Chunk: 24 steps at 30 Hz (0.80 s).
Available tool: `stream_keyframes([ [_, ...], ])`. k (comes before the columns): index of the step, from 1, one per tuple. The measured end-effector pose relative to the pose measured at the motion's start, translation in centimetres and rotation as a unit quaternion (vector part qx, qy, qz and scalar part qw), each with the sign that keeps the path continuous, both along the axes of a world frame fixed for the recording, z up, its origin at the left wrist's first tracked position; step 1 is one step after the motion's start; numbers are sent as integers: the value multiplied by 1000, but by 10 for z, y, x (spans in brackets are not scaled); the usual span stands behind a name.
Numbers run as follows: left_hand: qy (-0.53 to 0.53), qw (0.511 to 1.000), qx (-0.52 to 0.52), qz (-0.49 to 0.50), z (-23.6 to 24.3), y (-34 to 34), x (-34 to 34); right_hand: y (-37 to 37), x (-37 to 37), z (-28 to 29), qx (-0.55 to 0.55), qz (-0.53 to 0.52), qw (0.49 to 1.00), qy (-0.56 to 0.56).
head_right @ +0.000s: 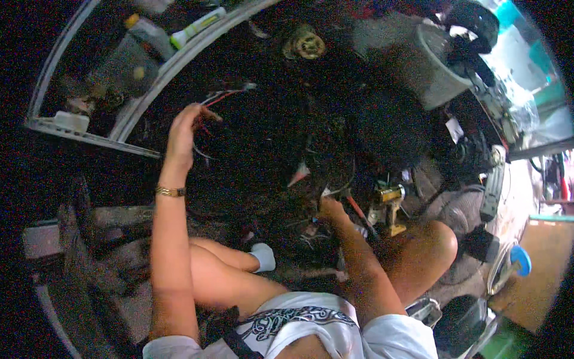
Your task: The person unscrews the center component of a black circular fan base using a power drill, removes the component to expose wires, uses a multimeter to test internal electrical parts, and cuts and strips wires with scissors and pliers.
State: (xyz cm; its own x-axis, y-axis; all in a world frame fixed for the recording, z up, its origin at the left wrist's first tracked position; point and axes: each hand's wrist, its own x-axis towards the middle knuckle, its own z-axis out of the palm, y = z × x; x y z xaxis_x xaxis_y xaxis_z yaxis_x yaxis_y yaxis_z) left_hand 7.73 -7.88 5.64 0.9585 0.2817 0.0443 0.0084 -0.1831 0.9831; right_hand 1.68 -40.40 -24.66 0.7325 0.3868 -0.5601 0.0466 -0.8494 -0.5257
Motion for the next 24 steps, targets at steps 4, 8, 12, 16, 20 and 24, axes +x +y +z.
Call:
stream_keyframes([
  [4, -73, 982, 159, 73, -9, -6, -2, -16, 27, -23, -130, 137, 982, 21],
  [8, -164, 958, 178, 152, -10, -15, -9, -43, 68, -40, -218, 87, 965, -118],
  [12, -104, 979, 82, 155, 5, -31, -25, -68, 82, -57, -234, -99, 930, -267],
  [16, -126, 964, 176, 157, -2, -31, -25, -93, 77, -74, -284, -112, 919, -248],
  [20, -164, 951, 180, 190, -8, -32, -24, -87, 74, -67, -274, -90, 934, -213],
  [24, -172, 952, 152, 202, -5, -32, -23, -90, 80, -55, -208, -122, 953, -184],
])
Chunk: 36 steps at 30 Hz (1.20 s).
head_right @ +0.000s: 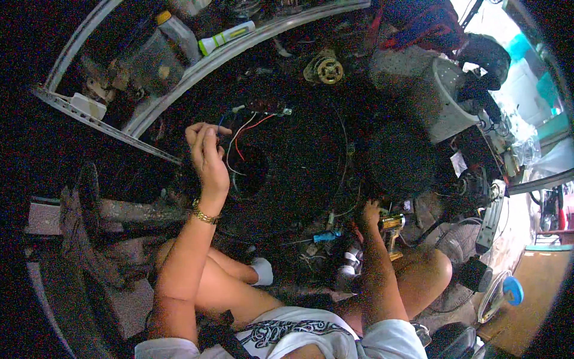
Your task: The person unscrews the center component of a black circular fan base using a power drill, removes the component to expose wires, uses a multimeter to test internal electrical parts, and cuts and strips wires with scissors and pliers.
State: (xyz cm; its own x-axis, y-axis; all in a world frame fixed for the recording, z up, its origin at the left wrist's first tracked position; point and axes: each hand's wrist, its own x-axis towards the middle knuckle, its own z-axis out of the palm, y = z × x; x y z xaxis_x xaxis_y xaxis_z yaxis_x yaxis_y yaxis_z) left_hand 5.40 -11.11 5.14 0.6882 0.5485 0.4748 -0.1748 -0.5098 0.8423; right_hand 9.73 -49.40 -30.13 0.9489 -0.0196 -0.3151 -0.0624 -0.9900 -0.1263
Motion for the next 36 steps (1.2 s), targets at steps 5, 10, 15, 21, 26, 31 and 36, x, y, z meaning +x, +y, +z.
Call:
stream_keyframes([
  [5, -9, 998, 59, 6, 3, -3, 1, 1, 19, 37, 21, 54, 996, 64],
  [10, -33, 999, 14, 5, -1, -11, 5, 27, 59, 106, 70, 31, 997, 10],
  [15, -50, 997, 51, -11, 2, -18, -3, 80, 79, 232, 589, -146, 794, 39],
  [21, -50, 997, 46, -31, -7, -20, -8, 91, 35, 301, 713, -103, 674, 159],
  [26, -62, 996, 20, -58, -4, -32, -6, 80, 12, 292, 674, -106, 713, 163],
  [31, -49, 997, 48, -34, -4, -25, -18, 114, -13, 318, 648, -168, 729, 142],
  [36, -32, 998, 26, -51, -1, -25, -20, 120, -28, 322, 685, -188, 681, 179],
])
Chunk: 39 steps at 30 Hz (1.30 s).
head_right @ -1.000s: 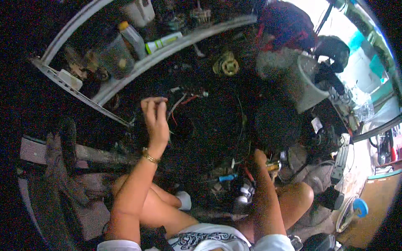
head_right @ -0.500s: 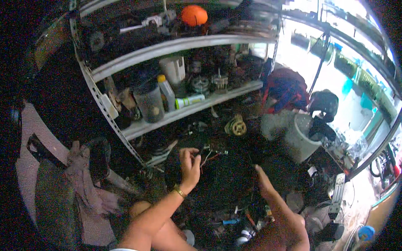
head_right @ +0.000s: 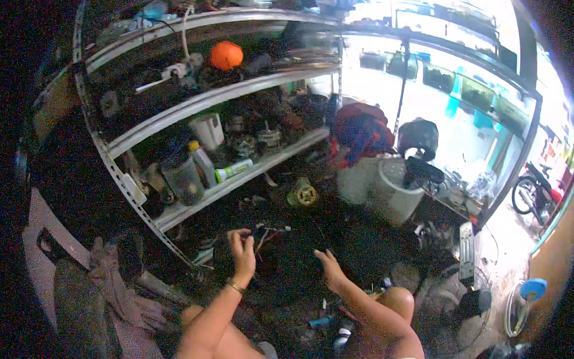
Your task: The person unscrews the center component of a black circular fan base using a power drill, removes the component to expose wires, uses a multimeter to test internal electrical parts, and cuts and strips wires with scissors and pliers.
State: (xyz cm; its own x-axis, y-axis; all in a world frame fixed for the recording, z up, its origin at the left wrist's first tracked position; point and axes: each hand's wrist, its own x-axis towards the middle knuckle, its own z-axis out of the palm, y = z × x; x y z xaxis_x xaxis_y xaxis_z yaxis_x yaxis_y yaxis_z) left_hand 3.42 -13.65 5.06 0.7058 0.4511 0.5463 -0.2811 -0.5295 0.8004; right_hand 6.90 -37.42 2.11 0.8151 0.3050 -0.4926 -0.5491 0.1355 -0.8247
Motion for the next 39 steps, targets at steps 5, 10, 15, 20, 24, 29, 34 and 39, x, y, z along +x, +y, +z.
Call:
stream_keyframes([
  [5, -13, 1000, 22, 1, -3, 0, 13, 4, 0, -33, 24, -21, 999, 6],
  [10, 6, 1000, 1, 6, -13, 19, 16, 15, -21, 17, 137, 28, 990, 2],
  [15, 51, 998, 28, -33, -5, 4, 19, 10, -13, -5, 121, 0, 992, 19],
  [20, 133, 948, 290, -22, -1, 6, 17, 6, -6, 4, 70, -37, 996, -32],
  [24, 193, 939, 276, -70, 7, 17, 28, -34, 71, 8, -48, -113, 969, -213],
  [29, 283, 898, 324, -96, 10, 27, 44, -122, 205, 25, -321, -194, 807, -456],
  [34, 278, 906, 312, -66, 9, 49, 49, -167, 313, 65, -450, -198, 703, -514],
  [39, 299, 906, 285, -88, 21, 40, 68, -210, 430, 105, -536, -218, 630, -519],
])
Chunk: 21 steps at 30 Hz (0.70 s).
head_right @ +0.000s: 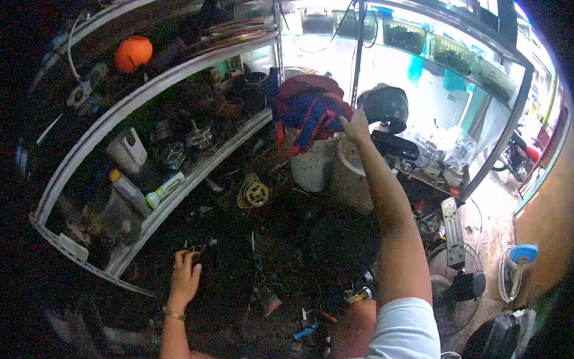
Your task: The person unscrews the center component of a black circular fan base using a power drill, removes the component to expose wires, uses a multimeter to test internal electrical parts, and cuts and strips wires with scissors and pliers.
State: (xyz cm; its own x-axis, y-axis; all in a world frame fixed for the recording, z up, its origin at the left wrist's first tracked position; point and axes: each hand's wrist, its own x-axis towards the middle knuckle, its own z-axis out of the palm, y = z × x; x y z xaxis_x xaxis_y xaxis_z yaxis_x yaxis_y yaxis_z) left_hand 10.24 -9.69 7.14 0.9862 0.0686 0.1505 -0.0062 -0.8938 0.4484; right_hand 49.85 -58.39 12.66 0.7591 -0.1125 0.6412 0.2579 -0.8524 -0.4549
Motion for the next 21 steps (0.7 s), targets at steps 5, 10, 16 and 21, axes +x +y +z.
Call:
stream_keyframes([
  [5, 17, 999, 11, 29, 0, 18, 7, 67, 29, 25, -11, 31, 998, 55],
  [10, 33, 999, -1, 27, 3, 21, 21, 104, 30, -56, -231, -75, 969, 47],
  [16, 38, 999, -16, 28, 1, 27, 27, 87, 18, -127, -292, -23, 956, 30],
  [21, 48, 998, -15, 44, 3, 28, 25, 97, 16, -148, -306, 21, 952, -2],
])
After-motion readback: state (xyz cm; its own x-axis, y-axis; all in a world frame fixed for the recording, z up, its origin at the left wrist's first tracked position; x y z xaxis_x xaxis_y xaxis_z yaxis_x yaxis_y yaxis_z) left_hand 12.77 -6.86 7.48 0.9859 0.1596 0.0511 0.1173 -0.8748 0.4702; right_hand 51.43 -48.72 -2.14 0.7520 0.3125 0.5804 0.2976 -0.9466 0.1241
